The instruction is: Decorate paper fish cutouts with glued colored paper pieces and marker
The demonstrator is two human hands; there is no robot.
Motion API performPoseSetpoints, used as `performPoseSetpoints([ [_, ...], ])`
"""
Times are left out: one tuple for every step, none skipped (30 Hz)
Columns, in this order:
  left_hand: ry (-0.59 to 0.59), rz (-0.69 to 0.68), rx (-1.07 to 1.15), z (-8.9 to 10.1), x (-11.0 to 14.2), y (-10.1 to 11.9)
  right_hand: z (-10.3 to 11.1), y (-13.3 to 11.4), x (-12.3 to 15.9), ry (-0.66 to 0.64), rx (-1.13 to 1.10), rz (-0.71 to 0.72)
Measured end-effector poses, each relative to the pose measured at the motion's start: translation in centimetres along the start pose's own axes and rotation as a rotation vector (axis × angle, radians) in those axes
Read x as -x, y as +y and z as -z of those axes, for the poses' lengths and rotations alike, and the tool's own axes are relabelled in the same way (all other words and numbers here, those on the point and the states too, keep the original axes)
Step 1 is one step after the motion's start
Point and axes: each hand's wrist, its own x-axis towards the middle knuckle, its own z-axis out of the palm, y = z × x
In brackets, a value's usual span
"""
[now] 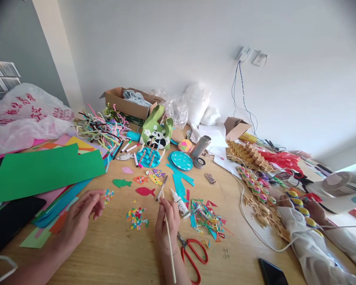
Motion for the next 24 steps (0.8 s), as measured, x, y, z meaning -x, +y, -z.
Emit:
performPoseSetpoints([
  [-0.026,-0.01,-0.036,0.0,0.1,-0.1,0.0,0.1,0.0,-0.006,-0.001,0.002],
  [-0.048,-0.018,-0.067,-0.1,0.2,-0.2,0.0,0.1,-0.1,-0.005,-0.004,0.007],
  [-0.065,-0.024,-0.093,-0.2,0.4,-0.3,-0.1,0.1,-0.1,0.001,-0.011,0.011],
  [-0.077,-0.029,-0.112,-0.2,0.4,-0.4,-0.2,0.1,0.0,0.008,-0.021,0.015],
  [-0.088,-0.033,-0.122,-0.3,0.5,-0.4,-0.2,0.0,0.0,0.022,-0.032,0.017],
  [-0.098,-0.041,-0.133,-0.4,0.6,-0.5,-0.3,0.0,0.1,0.035,-0.04,0.016],
  [-0.111,-0.054,-0.148,-0.4,0.6,-0.6,-0.4,0.1,0.2,0.047,-0.041,0.011],
  [-0.123,-0.068,-0.164,-0.5,0.7,-0.6,-0.5,0.1,0.3,0.052,-0.037,0.005],
  [-0.132,-0.083,-0.182,-0.5,0.7,-0.7,-0.5,0.2,0.4,0.047,-0.03,0.0],
  [-0.135,-0.1,-0.208,-0.5,0.6,-0.8,-0.6,0.2,0.5,0.045,-0.022,-0.002],
  [-0.135,-0.126,-0.257,-0.4,0.5,-0.9,-0.6,0.3,0.5,0.04,-0.018,-0.006],
  [-0.133,-0.161,-0.323,-0.3,0.4,-1.0,-0.6,0.4,0.6,0.035,-0.018,-0.011],
  [-0.133,-0.198,-0.398,-0.2,0.3,-1.1,-0.6,0.5,0.6,0.036,-0.022,-0.02],
  [-0.133,-0.236,-0.473,-0.1,0.1,-1.1,-0.6,0.5,0.6,0.036,-0.03,-0.032],
  [-0.137,-0.27,-0.539,-0.1,0.0,-1.1,-0.6,0.6,0.6,0.037,-0.037,-0.05],
  [-0.146,-0.297,-0.589,0.0,-0.2,-1.1,-0.6,0.6,0.6,0.034,-0.043,-0.067],
  [-0.163,-0.317,-0.626,0.0,-0.3,-1.1,-0.6,0.7,0.6,0.031,-0.048,-0.083],
  [-0.186,-0.333,-0.657,-0.1,-0.4,-1.0,-0.6,0.7,0.6,0.026,-0.053,-0.102],
  [-0.212,-0.354,-0.696,-0.3,-0.6,-0.9,-0.6,0.8,0.7,0.021,-0.056,-0.121],
  [-0.239,-0.375,-0.741,-0.6,-0.7,-0.8,-0.6,0.8,0.7,0.021,-0.06,-0.138],
  [-0.266,-0.396,-0.789,-1.1,-1.0,-0.6,-0.6,0.9,0.7,0.023,-0.065,-0.157],
  [-0.285,-0.414,-0.838,-1.6,-1.3,-0.5,-0.6,0.9,0.8,0.026,-0.071,-0.175],
  [-0.302,-0.433,-0.886,-2.3,-1.8,-0.4,-0.6,0.9,0.8,0.029,-0.077,-0.19],
  [-0.319,-0.449,-0.931,-3.0,-2.5,-0.4,-0.6,0.9,0.8,0.031,-0.083,-0.199],
])
